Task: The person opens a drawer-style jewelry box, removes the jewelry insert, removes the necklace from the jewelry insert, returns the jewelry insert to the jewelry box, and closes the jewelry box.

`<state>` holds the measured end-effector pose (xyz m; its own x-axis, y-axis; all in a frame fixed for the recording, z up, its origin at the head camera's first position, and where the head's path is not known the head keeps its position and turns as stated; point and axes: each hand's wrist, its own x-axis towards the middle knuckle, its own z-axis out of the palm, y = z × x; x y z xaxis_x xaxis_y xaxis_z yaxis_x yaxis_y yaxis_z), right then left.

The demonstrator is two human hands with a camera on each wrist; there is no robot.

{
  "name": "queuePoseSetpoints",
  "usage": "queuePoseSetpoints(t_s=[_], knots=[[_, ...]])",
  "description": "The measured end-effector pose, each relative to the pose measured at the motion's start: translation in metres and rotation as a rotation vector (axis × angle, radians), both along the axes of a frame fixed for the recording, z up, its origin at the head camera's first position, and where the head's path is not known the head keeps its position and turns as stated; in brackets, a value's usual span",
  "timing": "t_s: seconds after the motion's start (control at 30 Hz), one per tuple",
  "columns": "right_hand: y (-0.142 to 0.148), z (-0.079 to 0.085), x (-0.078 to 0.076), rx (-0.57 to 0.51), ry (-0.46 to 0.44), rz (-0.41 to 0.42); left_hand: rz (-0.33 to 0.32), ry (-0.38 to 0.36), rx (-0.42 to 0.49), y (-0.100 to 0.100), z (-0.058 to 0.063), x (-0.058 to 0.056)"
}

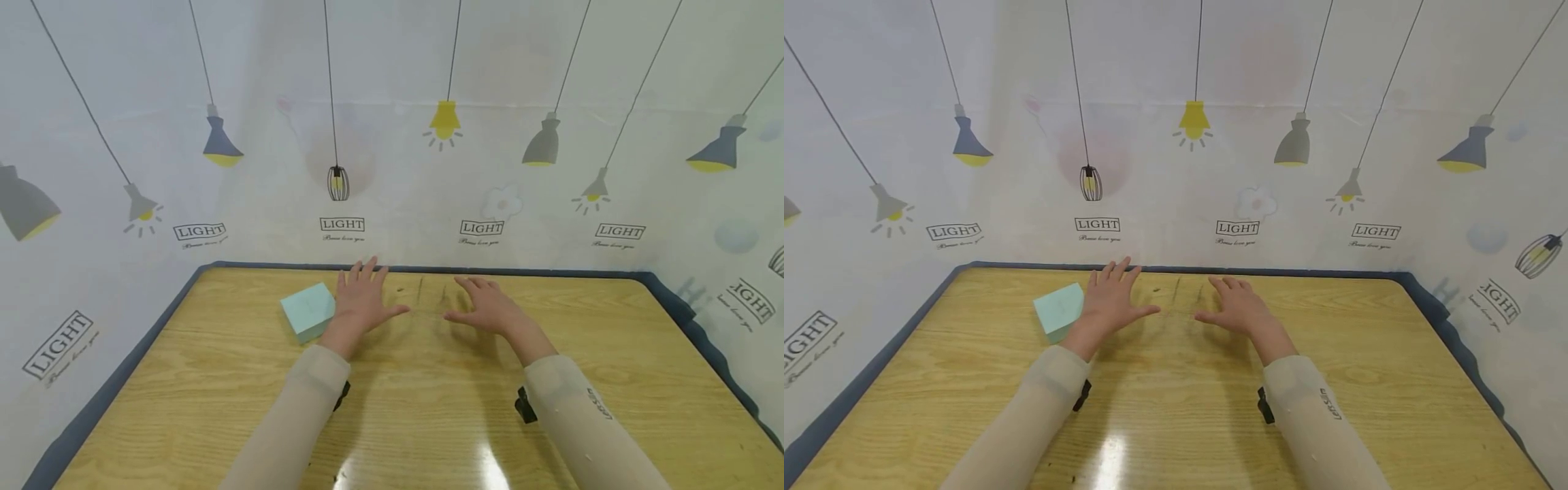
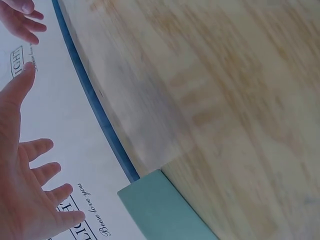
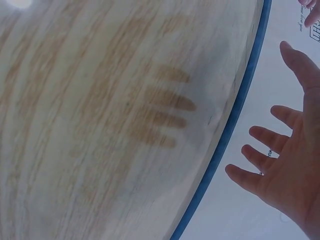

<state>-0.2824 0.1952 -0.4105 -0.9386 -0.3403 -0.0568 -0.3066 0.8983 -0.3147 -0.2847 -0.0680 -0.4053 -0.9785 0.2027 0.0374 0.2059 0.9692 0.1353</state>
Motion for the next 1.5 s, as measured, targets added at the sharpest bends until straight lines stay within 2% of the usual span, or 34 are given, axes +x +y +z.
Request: queuePoseSetpoints(t_s=[0.4,0.6,1.03,1.3,1.5], knots=[[-0.002,0.001,-0.001,0.024,-0.024,0.012,0.022,0.003,0.045,-0.010,0.001,0.002],[-0.001,0.002,0.000,0.036,-0.026,0.036,0.023,0.019,0.025,-0.016,0.001,0.004],[-0.001,0.006,0.001,0.014,-0.064,0.075,0.055,0.002,0.008,-0.028,-0.002,0.004],[-0.001,0.004,0.000,0.018,-0.064,0.079,0.091,-0.010,0.024,-0.034,-0.002,0.004],[-0.001,0.003,0.000,0.015,-0.070,0.078,0.127,-0.019,0.046,-0.042,-0.007,0.002]])
